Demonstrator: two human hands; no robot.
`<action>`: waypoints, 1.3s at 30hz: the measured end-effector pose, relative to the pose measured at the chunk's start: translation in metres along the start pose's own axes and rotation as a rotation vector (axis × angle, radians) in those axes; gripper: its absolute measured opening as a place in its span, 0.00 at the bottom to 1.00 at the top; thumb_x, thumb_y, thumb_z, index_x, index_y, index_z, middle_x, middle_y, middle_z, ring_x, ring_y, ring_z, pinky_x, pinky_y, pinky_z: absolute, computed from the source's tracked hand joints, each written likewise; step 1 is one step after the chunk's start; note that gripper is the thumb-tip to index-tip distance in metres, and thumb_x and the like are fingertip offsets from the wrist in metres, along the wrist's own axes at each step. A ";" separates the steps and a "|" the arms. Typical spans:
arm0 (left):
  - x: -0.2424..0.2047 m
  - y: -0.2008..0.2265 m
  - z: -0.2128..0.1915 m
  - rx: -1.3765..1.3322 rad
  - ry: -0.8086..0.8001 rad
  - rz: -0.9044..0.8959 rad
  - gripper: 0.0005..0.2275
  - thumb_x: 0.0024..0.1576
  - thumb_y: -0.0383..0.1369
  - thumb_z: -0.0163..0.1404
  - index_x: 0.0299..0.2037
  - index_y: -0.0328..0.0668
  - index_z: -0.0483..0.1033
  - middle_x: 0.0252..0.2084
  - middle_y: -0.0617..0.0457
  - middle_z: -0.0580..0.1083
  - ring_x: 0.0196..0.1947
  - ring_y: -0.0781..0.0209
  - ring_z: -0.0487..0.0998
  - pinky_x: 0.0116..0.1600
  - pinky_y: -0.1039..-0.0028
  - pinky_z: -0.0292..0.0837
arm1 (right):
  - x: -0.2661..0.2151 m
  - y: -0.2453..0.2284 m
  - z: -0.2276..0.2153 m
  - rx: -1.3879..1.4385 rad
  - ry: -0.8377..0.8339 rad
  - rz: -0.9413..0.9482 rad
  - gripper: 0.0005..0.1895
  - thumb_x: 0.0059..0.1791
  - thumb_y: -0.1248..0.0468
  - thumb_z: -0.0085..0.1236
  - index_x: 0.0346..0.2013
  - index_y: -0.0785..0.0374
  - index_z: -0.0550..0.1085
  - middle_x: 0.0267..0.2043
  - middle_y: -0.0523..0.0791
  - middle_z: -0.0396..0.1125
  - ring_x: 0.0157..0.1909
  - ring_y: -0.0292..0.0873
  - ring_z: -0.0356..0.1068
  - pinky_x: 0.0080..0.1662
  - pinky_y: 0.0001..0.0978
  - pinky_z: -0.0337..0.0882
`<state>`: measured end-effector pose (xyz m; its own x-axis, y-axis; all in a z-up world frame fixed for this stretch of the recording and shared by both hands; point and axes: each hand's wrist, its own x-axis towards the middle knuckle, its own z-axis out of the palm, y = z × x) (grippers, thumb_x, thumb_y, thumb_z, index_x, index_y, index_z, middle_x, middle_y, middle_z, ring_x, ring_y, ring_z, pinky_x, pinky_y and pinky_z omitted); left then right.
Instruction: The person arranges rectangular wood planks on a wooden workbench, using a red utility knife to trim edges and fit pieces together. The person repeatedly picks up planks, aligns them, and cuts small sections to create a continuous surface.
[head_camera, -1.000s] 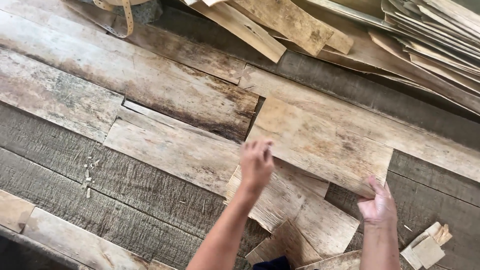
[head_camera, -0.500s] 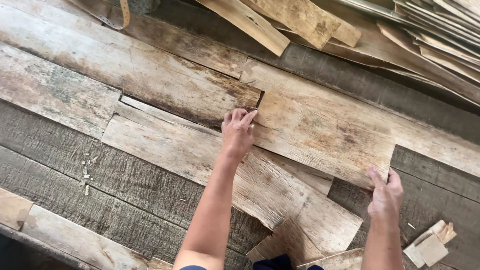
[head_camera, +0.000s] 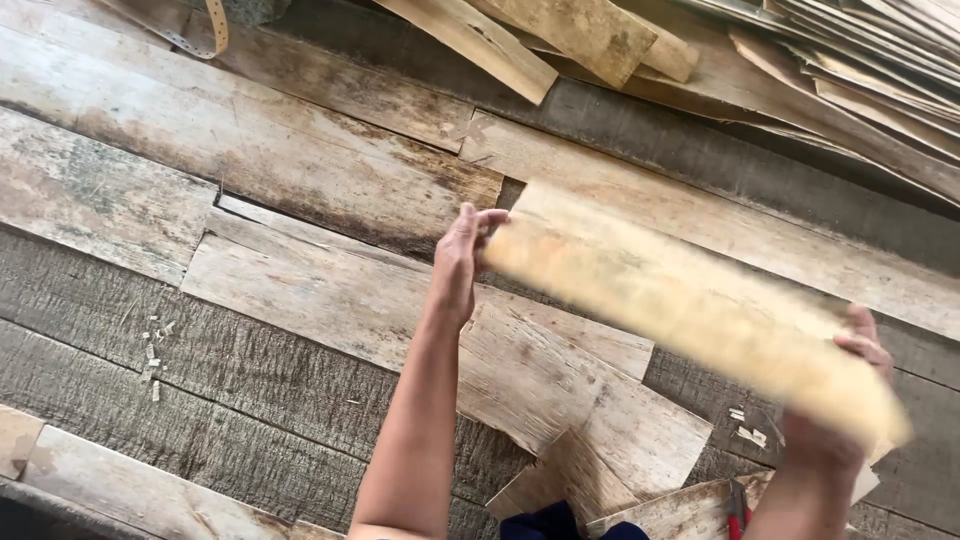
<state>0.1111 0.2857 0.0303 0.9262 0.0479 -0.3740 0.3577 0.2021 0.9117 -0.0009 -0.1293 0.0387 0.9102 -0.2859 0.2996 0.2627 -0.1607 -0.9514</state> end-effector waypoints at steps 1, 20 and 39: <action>0.001 -0.003 -0.001 0.000 -0.003 0.002 0.29 0.61 0.57 0.28 0.51 0.49 0.79 0.60 0.47 0.76 0.56 0.54 0.74 0.53 0.65 0.66 | 0.006 -0.023 0.017 -0.001 0.003 -0.003 0.10 0.55 0.62 0.41 0.50 0.45 0.66 0.75 0.45 0.53 0.78 0.47 0.55 0.76 0.47 0.60; 0.031 -0.058 -0.020 0.704 0.213 0.348 0.16 0.58 0.17 0.47 0.55 0.40 0.77 0.54 0.50 0.79 0.51 0.61 0.75 0.57 0.74 0.69 | 0.027 0.038 0.015 0.004 0.134 0.867 0.32 0.51 0.74 0.48 0.72 0.61 0.60 0.49 0.41 0.65 0.41 0.31 0.69 0.47 0.14 0.76; 0.040 -0.026 0.002 1.499 -0.069 0.075 0.28 0.64 0.58 0.31 0.76 0.77 0.45 0.61 0.45 0.55 0.57 0.48 0.58 0.57 0.55 0.59 | 0.038 0.001 0.054 -0.333 0.029 0.876 0.33 0.54 0.75 0.48 0.75 0.57 0.57 0.50 0.47 0.61 0.44 0.36 0.64 0.51 0.21 0.70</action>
<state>0.1391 0.2809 -0.0080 0.9359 -0.0410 -0.3499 0.0579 -0.9618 0.2676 0.0513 -0.0891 0.0448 0.7309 -0.4560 -0.5077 -0.6216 -0.1378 -0.7711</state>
